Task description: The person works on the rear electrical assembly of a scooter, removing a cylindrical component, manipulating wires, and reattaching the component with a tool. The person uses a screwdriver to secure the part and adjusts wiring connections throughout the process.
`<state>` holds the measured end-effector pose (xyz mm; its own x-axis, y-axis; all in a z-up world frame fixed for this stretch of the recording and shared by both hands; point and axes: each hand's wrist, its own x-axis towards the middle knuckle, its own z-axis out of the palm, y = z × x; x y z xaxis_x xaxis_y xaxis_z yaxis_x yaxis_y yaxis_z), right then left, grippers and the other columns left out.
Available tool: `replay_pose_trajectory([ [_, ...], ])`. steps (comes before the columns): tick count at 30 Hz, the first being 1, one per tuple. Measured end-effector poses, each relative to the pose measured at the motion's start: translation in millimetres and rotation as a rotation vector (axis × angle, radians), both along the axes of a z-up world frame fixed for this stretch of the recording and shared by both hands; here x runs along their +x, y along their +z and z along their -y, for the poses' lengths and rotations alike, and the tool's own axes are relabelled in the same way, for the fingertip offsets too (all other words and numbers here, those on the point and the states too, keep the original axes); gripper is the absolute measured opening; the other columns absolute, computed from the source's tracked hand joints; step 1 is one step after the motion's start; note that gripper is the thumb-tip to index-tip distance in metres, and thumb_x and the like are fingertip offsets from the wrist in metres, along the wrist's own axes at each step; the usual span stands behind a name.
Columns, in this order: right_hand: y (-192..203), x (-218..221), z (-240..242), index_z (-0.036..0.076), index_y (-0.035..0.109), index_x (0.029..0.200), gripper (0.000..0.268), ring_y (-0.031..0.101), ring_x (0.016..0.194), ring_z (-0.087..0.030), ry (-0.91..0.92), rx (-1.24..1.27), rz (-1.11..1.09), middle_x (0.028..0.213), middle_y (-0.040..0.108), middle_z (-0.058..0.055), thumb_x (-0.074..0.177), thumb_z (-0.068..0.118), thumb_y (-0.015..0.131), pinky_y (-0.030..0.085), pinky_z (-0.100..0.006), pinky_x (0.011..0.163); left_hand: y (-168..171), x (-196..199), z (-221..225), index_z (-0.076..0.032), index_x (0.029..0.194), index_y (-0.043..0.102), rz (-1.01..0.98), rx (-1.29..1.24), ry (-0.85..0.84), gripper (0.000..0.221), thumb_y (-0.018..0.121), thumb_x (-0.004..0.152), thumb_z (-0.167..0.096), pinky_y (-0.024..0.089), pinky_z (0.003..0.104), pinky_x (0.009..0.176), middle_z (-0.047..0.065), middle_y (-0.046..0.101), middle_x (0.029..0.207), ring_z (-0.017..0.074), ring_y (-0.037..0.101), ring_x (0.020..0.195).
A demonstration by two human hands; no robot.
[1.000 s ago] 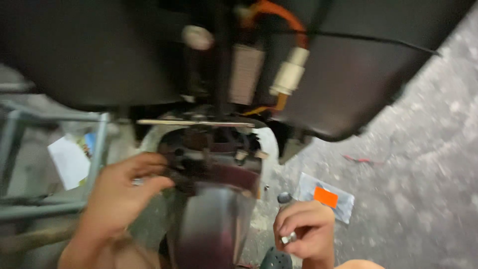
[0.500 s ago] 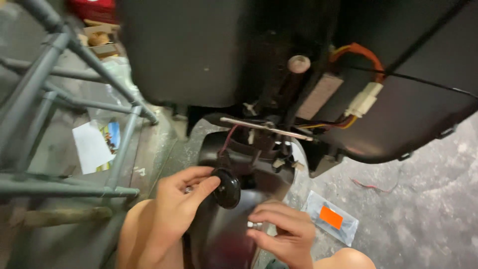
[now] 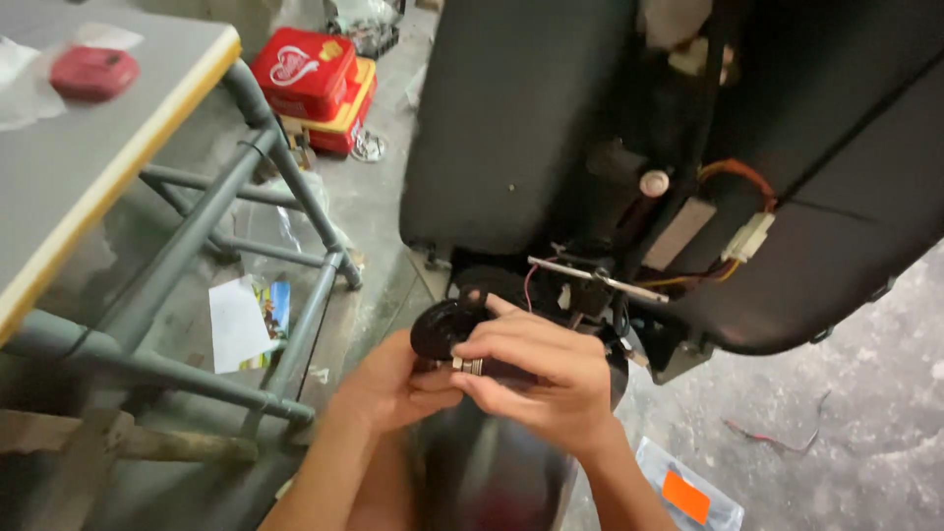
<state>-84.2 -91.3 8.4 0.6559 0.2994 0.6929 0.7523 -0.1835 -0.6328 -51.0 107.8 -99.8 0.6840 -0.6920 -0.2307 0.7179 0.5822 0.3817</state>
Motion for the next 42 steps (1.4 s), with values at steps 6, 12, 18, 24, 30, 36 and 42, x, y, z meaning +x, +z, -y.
replay_pose_trajectory([
  [6,-2,-1,-25,-0.002,0.075,0.1,0.024,0.075,0.09,-0.021,0.017,0.115,-0.009,0.094,0.075,-0.011,0.079,0.0,0.087,0.059,-0.043,0.105,2,-3,-10,-0.012,0.084,0.055,-0.108,0.005,0.006,0.016,0.053,0.099,-0.019,0.025,0.023,0.037,-0.002,0.045,0.061,0.0062,0.032,0.041],
  [12,3,2,-47,-0.004,0.075,0.098,0.025,0.073,0.085,-0.019,-0.042,0.11,-0.082,0.094,0.075,-0.012,0.076,-0.003,0.086,0.058,-0.029,0.075,-9,-7,-19,-0.013,0.085,0.055,-0.096,-0.139,-0.068,0.022,0.051,0.104,-0.024,0.025,0.023,0.037,-0.003,0.043,0.059,0.0062,0.033,0.042],
  [18,12,7,-61,-0.006,0.076,0.098,0.023,0.071,0.081,-0.016,-0.119,0.138,-0.146,0.095,0.076,-0.012,0.077,-0.005,0.085,0.058,-0.024,0.066,6,-13,-24,-0.009,0.094,0.061,-0.075,-0.219,-0.029,0.022,0.05,0.101,-0.027,0.037,0.027,0.049,0.001,0.054,0.069,0.0102,0.042,0.05],
  [24,7,12,-65,-0.005,0.074,0.098,0.024,0.073,0.083,-0.018,-0.145,0.085,-0.035,0.095,0.075,-0.012,0.077,-0.004,0.085,0.058,-0.027,0.074,4,-22,-54,-0.001,0.117,0.065,0.109,0.091,0.351,0.031,0.051,0.094,-0.016,0.047,0.032,0.078,0.01,0.07,0.104,0.018,0.06,0.085],
  [30,4,4,-60,-0.003,0.074,0.096,0.023,0.073,0.082,-0.019,-0.277,0.0,-0.013,0.094,0.075,-0.011,0.075,-0.003,0.086,0.058,-0.026,0.073,61,-32,-76,0.003,0.126,0.063,0.361,0.376,0.543,0.033,0.056,0.094,-0.005,0.052,0.031,0.09,0.014,0.069,0.125,0.0174,0.065,0.1],
  [36,-4,-6,-43,-0.001,0.074,0.095,0.024,0.074,0.083,-0.02,-0.369,-0.071,0.061,0.093,0.075,-0.009,0.074,-0.001,0.087,0.059,-0.028,0.075,33,-22,-56,0.01,0.112,0.07,0.443,0.271,0.572,0.024,0.065,0.098,-0.009,0.052,0.03,0.071,0.019,0.075,0.105,0.0179,0.067,0.08],
  [42,-32,-4,-33,-0.001,0.073,0.096,0.027,0.073,0.086,-0.024,-0.384,-0.103,0.147,0.093,0.074,-0.01,0.074,-0.002,0.087,0.059,-0.031,0.078,23,-21,-28,0.012,0.106,0.074,0.423,0.328,0.552,0.023,0.071,0.095,-0.008,0.055,0.03,0.063,0.017,0.077,0.093,0.0176,0.068,0.069],
])
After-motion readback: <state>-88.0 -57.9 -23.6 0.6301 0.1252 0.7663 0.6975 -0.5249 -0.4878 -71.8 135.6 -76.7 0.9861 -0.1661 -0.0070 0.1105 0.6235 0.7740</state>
